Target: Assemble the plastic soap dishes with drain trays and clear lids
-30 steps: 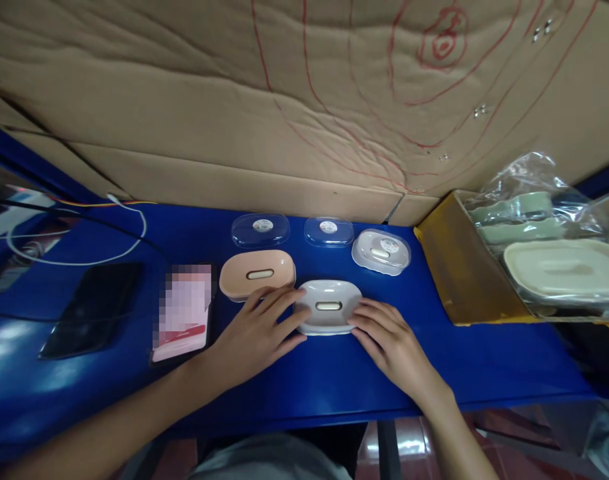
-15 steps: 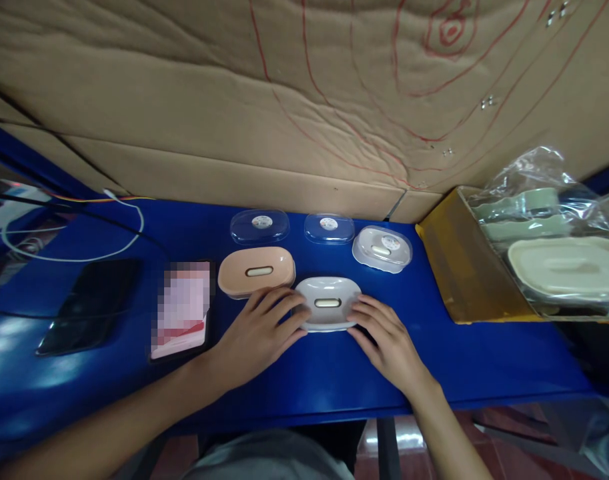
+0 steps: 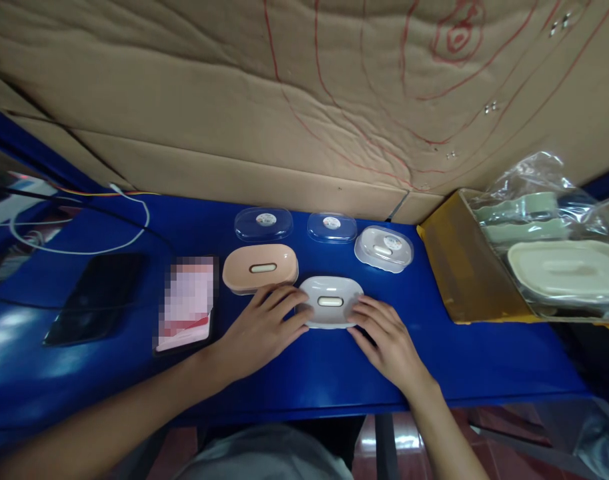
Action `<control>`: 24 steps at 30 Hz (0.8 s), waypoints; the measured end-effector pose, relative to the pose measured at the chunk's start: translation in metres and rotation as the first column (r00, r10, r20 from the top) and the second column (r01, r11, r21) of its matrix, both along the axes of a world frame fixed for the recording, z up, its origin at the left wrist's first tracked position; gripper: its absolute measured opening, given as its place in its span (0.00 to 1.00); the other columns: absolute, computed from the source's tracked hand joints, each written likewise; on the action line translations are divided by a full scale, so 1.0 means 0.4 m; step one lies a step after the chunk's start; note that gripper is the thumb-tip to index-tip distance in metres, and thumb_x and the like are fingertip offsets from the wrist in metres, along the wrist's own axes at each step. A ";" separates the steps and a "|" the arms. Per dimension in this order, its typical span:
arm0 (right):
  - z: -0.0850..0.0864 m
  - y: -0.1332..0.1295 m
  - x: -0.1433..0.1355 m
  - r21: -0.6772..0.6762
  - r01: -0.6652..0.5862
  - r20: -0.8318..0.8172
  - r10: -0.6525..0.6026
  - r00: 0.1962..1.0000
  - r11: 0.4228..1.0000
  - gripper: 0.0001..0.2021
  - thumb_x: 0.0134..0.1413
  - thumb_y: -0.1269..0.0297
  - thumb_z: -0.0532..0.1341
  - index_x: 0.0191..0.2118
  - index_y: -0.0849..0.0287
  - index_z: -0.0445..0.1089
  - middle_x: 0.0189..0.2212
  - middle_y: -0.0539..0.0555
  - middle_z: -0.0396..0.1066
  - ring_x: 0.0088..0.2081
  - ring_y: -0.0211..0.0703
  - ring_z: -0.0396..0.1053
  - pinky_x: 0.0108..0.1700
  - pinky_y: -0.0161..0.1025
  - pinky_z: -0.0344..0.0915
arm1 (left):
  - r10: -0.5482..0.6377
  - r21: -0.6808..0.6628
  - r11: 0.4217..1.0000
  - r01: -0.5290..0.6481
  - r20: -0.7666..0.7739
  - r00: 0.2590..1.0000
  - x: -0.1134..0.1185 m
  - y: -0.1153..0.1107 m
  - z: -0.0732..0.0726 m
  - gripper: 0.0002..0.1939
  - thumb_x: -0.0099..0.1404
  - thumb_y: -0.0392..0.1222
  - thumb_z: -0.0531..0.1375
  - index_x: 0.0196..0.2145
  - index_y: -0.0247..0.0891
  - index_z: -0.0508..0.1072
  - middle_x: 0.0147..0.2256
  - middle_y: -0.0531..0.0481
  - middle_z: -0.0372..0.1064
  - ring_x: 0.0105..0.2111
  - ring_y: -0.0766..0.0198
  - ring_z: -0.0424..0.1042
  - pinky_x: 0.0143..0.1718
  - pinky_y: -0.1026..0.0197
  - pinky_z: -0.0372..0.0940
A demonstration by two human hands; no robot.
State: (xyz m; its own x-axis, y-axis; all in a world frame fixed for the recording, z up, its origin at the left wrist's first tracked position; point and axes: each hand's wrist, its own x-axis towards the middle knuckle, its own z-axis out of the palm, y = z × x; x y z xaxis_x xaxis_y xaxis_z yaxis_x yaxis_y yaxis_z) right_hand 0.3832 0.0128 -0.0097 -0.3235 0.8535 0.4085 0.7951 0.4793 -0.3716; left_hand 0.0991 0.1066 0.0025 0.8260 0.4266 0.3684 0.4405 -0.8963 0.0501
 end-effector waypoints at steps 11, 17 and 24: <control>0.008 0.010 0.007 0.029 0.037 0.107 -0.040 0.993 0.999 0.13 0.70 0.67 0.64 0.57 0.53 0.73 0.55 0.59 0.79 0.63 0.57 0.72 0.61 0.59 0.69 | 0.102 -0.079 0.993 -0.092 0.130 0.986 -0.056 0.063 0.049 0.13 0.77 0.42 0.60 0.56 0.41 0.74 0.58 0.41 0.73 0.58 0.46 0.71 0.60 0.43 0.63; 0.056 0.031 0.005 -0.018 0.027 0.153 -0.024 0.988 0.999 0.14 0.71 0.62 0.64 0.59 0.51 0.72 0.58 0.58 0.77 0.61 0.57 0.73 0.63 0.61 0.66 | 0.220 -0.076 0.973 -0.218 0.024 0.975 -0.118 0.132 0.093 0.16 0.75 0.44 0.61 0.58 0.45 0.75 0.64 0.39 0.68 0.61 0.42 0.70 0.59 0.40 0.62; 0.129 0.144 -0.070 0.001 -0.063 0.128 0.062 0.990 0.998 0.14 0.73 0.62 0.61 0.60 0.50 0.72 0.61 0.58 0.75 0.63 0.56 0.70 0.64 0.59 0.65 | 0.299 -0.332 0.870 -0.365 -0.235 0.925 -0.128 0.354 0.106 0.30 0.72 0.51 0.61 0.69 0.45 0.64 0.68 0.40 0.63 0.68 0.43 0.61 0.66 0.40 0.55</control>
